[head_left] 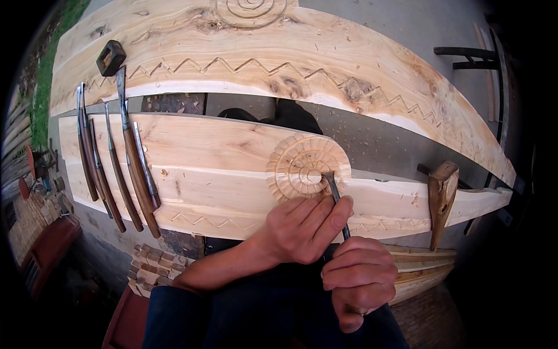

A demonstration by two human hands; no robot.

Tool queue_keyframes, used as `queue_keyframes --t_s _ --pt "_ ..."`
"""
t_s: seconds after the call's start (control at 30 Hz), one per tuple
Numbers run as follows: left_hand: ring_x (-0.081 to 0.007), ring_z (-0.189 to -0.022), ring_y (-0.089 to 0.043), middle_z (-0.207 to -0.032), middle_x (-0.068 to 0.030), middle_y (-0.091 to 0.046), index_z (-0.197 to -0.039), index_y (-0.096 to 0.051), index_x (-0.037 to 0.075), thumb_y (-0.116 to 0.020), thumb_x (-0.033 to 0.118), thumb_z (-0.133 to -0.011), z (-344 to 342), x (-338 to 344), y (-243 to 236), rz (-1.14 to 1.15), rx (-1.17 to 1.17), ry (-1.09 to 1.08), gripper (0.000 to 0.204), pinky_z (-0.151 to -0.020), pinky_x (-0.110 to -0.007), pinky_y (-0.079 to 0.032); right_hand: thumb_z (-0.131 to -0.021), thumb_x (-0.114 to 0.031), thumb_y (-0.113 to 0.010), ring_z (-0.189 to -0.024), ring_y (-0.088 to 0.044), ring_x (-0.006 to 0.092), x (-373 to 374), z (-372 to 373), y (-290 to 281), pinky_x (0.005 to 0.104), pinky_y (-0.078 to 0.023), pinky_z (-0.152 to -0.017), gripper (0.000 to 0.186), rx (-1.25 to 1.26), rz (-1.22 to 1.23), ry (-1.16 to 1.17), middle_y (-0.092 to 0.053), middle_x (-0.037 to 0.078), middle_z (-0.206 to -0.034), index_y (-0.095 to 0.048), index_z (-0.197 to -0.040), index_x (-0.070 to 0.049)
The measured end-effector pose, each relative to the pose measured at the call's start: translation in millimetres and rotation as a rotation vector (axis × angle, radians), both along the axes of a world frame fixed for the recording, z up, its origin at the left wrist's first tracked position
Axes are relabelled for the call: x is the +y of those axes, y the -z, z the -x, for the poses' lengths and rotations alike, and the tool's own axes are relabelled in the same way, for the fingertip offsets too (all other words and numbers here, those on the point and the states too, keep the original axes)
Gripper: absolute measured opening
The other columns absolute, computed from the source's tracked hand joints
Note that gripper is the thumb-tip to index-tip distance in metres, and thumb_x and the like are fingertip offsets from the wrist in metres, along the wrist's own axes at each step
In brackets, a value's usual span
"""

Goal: The person is carving a decorative circular pattern into a wooden plank using a chisel and striking it with a wooden mallet.

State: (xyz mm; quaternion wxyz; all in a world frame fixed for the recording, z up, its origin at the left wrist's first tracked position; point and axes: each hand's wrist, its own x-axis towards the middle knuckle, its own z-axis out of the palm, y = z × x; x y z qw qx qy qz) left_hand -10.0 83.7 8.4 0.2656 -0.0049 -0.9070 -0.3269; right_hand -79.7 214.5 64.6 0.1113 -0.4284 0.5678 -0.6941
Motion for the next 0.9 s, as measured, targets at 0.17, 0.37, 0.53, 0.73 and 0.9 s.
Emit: queue_keyframes --t_s 0.17,0.37,0.53,0.73,0.9 --pt "-0.0202 -0.071 -0.074 -0.088 -0.0134 -0.076 -0.12 -0.077 -0.005 -0.082 0.012 -0.096 4 -3 -1 -0.04 -0.027 0.028 0.03 -0.058 -0.029 -0.053 -0.111 -0.044 -0.059 -0.048 -0.062 0.0202 2 13 -6 0.0323 -0.047 -0.046 0.057 -0.042 -0.01 -0.053 -0.07 0.008 -0.068 -0.056 -0.069 -0.006" --pt "-0.0209 -0.068 -0.073 -0.087 -0.0139 -0.076 -0.117 -0.077 -0.005 -0.08 0.01 -0.095 3 -1 -1 -0.085 -0.018 -0.001 0.027 -0.057 -0.03 -0.053 -0.11 -0.042 -0.059 -0.045 -0.058 0.0181 -11 2 -2 0.0305 -0.044 -0.045 0.054 -0.02 0.014 0.056 -0.069 0.008 -0.065 -0.056 -0.068 -0.006" --pt "-0.0217 -0.068 -0.073 -0.087 -0.014 -0.076 -0.116 -0.076 -0.005 -0.081 0.009 -0.094 1 0 0 -0.048 -0.031 -0.01 0.027 -0.056 -0.03 -0.053 -0.111 -0.044 -0.057 -0.043 -0.056 0.0175 -10 3 9 0.03 -0.04 -0.041 0.057 -0.027 0.118 0.038 -0.067 0.008 -0.062 -0.054 -0.068 -0.007" --pt "-0.022 -0.069 -0.074 -0.087 -0.0138 -0.076 -0.117 -0.076 -0.006 -0.081 0.009 -0.093 4 0 -2 -0.052 -0.014 -0.003 0.029 -0.057 -0.03 -0.054 -0.109 -0.042 -0.065 -0.049 -0.059 0.0242 -6 4 9 0.0335 -0.043 -0.047 0.058 -0.06 0.168 0.007 -0.069 0.014 -0.072 -0.056 -0.068 -0.002" --pt "-0.0216 -0.07 -0.074 -0.088 -0.0138 -0.077 -0.119 -0.076 -0.006 -0.08 0.009 -0.094 -6 -4 -8 -0.067 -0.006 0.012 0.029 -0.058 -0.03 -0.055 -0.103 -0.039 -0.078 -0.061 -0.068 0.0262 -5 -15 -4 0.0353 -0.053 -0.054 0.053 0.053 0.044 -0.03 -0.073 0.014 -0.081 -0.055 -0.07 -0.004"
